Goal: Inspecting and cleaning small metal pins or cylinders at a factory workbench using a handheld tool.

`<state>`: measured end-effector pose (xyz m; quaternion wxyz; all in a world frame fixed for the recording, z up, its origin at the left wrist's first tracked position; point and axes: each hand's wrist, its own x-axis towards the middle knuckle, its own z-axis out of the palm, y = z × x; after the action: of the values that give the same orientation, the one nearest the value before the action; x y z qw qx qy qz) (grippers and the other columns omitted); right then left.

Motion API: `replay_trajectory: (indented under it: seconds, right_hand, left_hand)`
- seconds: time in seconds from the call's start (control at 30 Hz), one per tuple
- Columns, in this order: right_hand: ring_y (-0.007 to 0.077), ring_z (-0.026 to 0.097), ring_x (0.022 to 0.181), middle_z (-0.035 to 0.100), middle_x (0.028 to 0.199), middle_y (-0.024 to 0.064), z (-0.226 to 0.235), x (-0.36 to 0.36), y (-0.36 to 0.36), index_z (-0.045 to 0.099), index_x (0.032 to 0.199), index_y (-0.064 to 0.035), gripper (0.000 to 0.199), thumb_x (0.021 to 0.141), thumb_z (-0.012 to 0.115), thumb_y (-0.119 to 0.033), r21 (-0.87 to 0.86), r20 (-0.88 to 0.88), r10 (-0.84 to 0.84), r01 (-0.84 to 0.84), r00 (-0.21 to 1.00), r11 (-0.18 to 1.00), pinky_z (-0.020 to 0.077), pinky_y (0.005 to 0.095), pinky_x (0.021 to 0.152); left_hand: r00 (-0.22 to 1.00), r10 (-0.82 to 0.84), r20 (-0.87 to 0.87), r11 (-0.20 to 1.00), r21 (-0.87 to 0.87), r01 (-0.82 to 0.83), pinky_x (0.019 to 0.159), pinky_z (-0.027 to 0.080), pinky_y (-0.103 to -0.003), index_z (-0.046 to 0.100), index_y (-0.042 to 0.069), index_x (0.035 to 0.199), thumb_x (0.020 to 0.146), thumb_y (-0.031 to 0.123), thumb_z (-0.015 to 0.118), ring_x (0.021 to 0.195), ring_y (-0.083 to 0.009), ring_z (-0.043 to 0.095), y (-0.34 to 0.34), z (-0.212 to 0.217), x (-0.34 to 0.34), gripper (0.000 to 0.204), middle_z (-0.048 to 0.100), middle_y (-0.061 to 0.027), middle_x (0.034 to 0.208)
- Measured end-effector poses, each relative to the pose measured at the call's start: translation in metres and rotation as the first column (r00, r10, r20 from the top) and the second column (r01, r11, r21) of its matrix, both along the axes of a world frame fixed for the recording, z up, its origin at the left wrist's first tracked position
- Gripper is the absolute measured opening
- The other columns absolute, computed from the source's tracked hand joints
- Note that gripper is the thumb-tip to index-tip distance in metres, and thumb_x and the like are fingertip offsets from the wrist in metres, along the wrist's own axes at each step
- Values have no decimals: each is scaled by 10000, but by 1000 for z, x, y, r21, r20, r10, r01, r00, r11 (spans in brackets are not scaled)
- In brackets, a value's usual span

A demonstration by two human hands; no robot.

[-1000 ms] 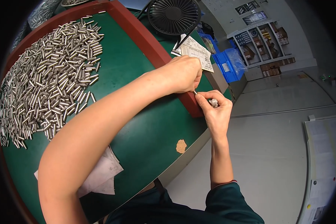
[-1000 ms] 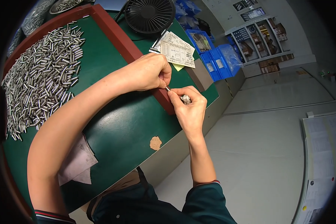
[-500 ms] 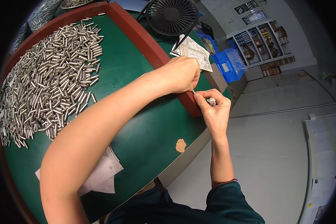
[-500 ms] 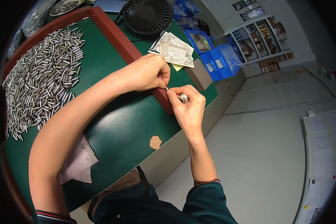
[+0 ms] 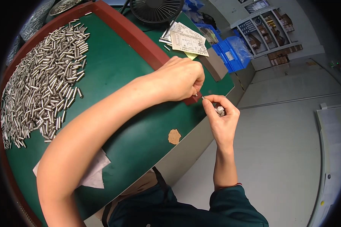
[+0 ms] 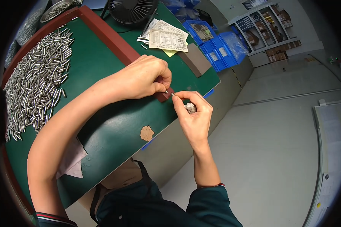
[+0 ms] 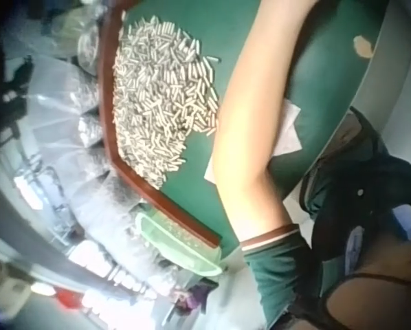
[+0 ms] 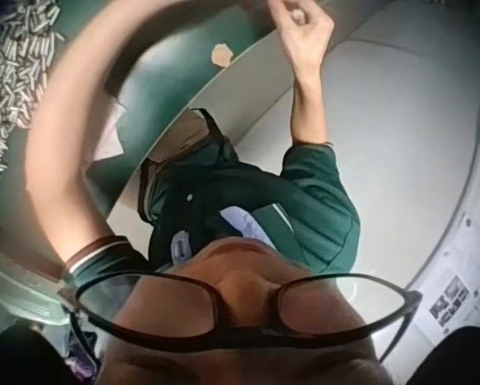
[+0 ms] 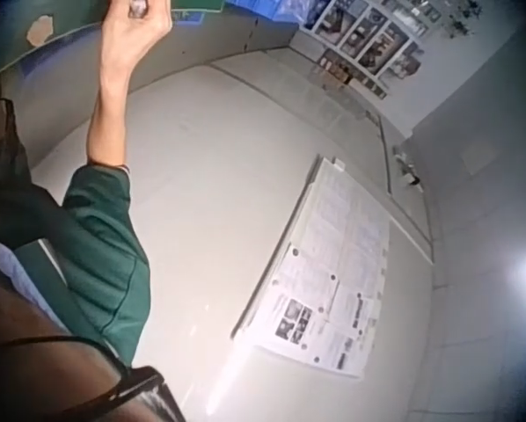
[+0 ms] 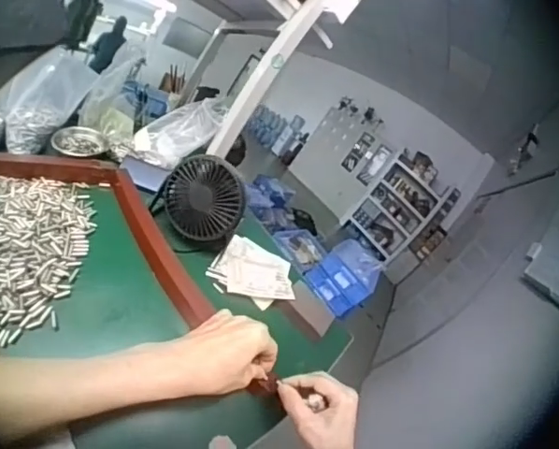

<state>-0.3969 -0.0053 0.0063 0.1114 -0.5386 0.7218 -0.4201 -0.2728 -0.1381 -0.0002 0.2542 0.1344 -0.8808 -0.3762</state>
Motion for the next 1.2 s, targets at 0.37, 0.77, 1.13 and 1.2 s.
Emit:
replay_trajectory:
  seconds: [0.37, 0.77, 1.13, 1.2]
  right_hand:
    - [61, 449, 522, 574, 650, 41, -12, -10, 2, 622, 762, 18, 70, 714, 643, -28, -25, 20, 49, -49, 999, 998, 356, 212, 464]
    - [104, 520, 545, 604, 665, 77, -13, -10, -1, 630, 736, 22, 59, 694, 647, -17, -76, -56, 69, -73, 996, 994, 399, 232, 486]
    - [115, 529, 555, 603, 665, 75, -12, -11, -2, 630, 731, 22, 57, 690, 650, -13, -92, -88, 92, -100, 992, 991, 408, 238, 500]
    - [117, 529, 555, 602, 665, 75, -12, -10, -2, 631, 731, 22, 56, 691, 650, -13, -79, -85, 93, -100, 992, 992, 409, 239, 500]
  left_hand:
    - [999, 5, 35, 994, 106, -9, 543, 460, -274, 571, -40, 644, 674, -5, 598, 577, -164, 598, 9, 0, -6, 53, 599, -96, 633]
    - [999, 15, 33, 995, 103, -19, 547, 460, -265, 580, -31, 632, 679, -7, 584, 566, -139, 590, 9, 0, -7, 53, 601, -82, 585]
    - [999, 23, 34, 993, 115, -27, 546, 452, -266, 594, -20, 634, 667, 6, 599, 548, -131, 579, 10, 0, -8, 43, 603, -75, 573]
    - [999, 31, 29, 993, 117, -35, 546, 452, -267, 597, -17, 631, 663, 8, 602, 544, -130, 577, 9, -1, -7, 41, 604, -74, 574]
